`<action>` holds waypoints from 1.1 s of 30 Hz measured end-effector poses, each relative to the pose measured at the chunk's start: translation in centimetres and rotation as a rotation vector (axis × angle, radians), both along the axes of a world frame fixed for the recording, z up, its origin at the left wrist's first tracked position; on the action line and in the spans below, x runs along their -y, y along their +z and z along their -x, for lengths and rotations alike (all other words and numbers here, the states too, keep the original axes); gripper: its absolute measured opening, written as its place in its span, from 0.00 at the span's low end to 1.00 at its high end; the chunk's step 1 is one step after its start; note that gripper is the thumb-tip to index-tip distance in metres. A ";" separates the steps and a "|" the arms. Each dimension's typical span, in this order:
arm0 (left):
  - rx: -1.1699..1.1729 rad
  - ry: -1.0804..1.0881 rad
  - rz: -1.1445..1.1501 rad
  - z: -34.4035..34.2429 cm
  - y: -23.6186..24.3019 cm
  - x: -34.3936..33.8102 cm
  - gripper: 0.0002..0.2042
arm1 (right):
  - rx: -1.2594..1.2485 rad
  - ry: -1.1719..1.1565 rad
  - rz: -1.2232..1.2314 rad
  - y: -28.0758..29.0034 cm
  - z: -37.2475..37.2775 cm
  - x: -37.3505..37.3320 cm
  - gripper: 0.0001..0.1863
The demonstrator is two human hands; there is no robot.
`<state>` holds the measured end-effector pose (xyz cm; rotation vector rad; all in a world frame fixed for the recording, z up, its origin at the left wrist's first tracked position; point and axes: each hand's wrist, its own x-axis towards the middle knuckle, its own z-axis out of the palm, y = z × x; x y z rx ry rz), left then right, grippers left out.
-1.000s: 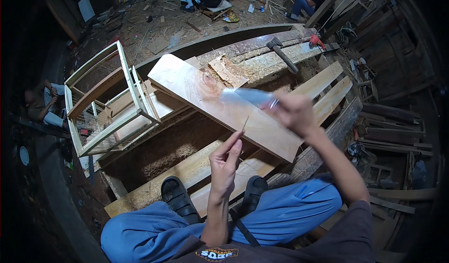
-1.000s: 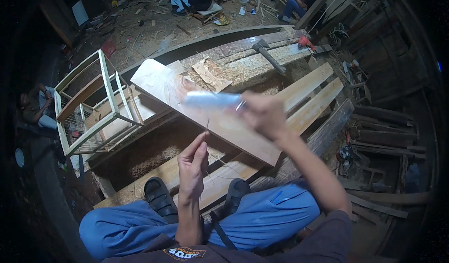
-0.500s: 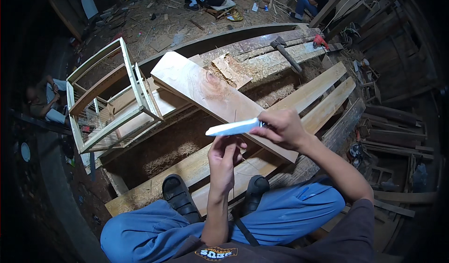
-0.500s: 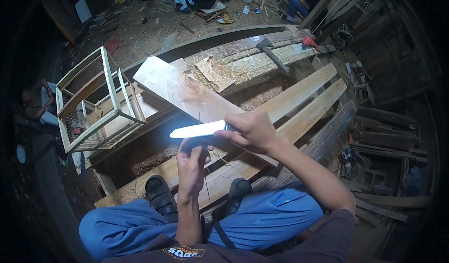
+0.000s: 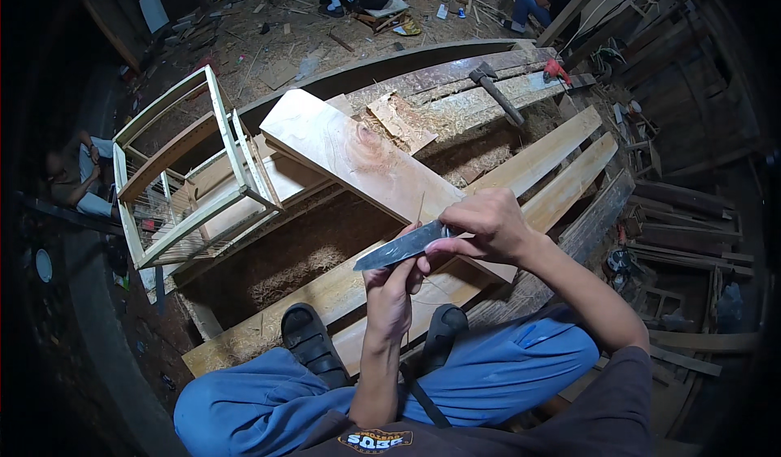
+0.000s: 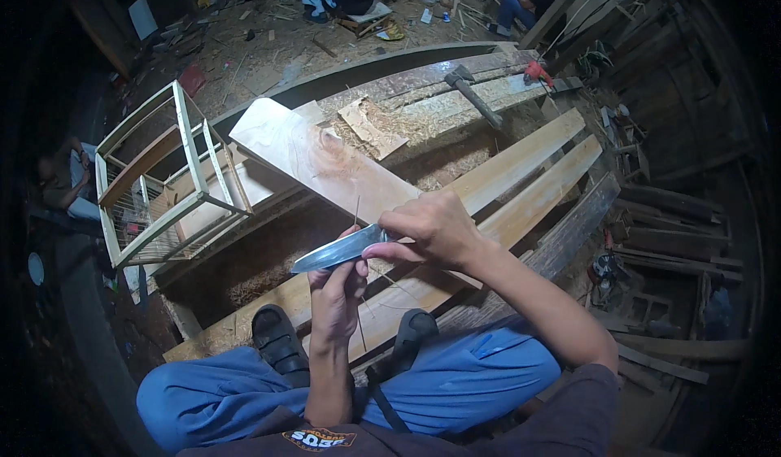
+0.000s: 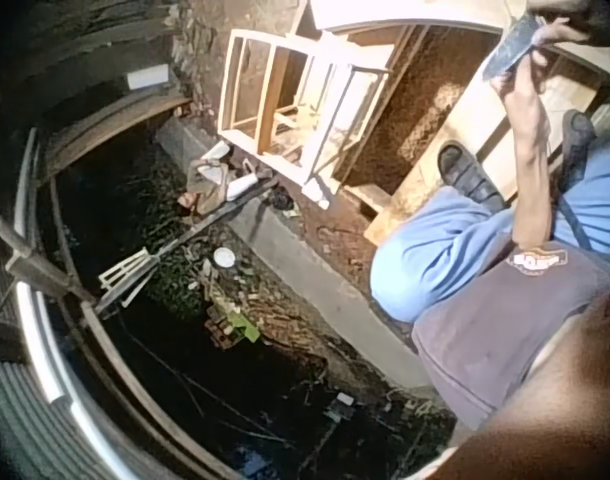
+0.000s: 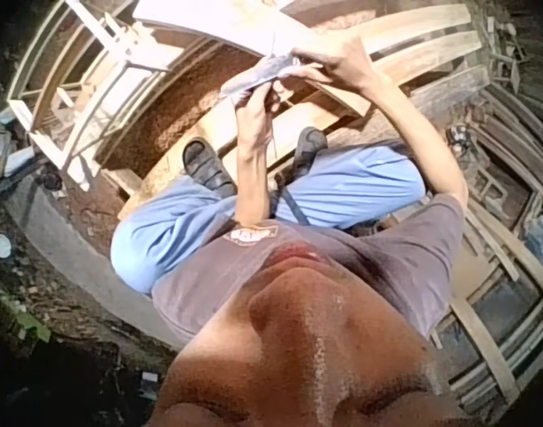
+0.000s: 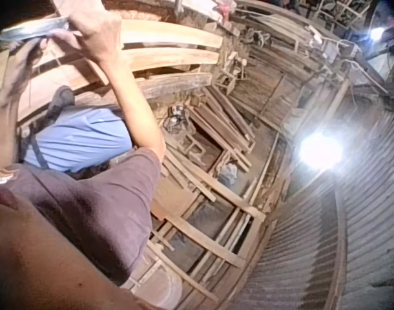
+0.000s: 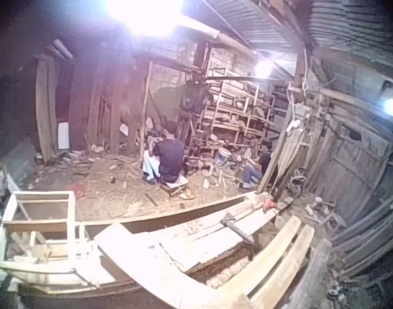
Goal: The person whittles a thin wooden dowel with a knife, periodically fitting it into the wooden frame of a bird cage to check for size and alignment.
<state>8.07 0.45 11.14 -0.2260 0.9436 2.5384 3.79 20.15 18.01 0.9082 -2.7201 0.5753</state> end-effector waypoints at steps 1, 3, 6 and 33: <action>0.006 0.012 -0.003 0.0 0.3 0.0 0.17 | 0.011 -0.007 -0.013 0.1 0.0 -0.2 0.21; -0.009 0.019 0.002 0.2 0.4 0.0 0.17 | 0.033 -0.022 -0.039 0.2 0.1 -0.7 0.20; -0.042 -0.027 -0.003 0.0 0.5 0.3 0.17 | -0.015 -0.176 0.073 -0.4 1.0 -2.0 0.18; 0.182 -0.094 -0.214 0.5 1.0 0.2 0.18 | -0.116 -0.055 -0.088 0.0 0.2 -2.0 0.20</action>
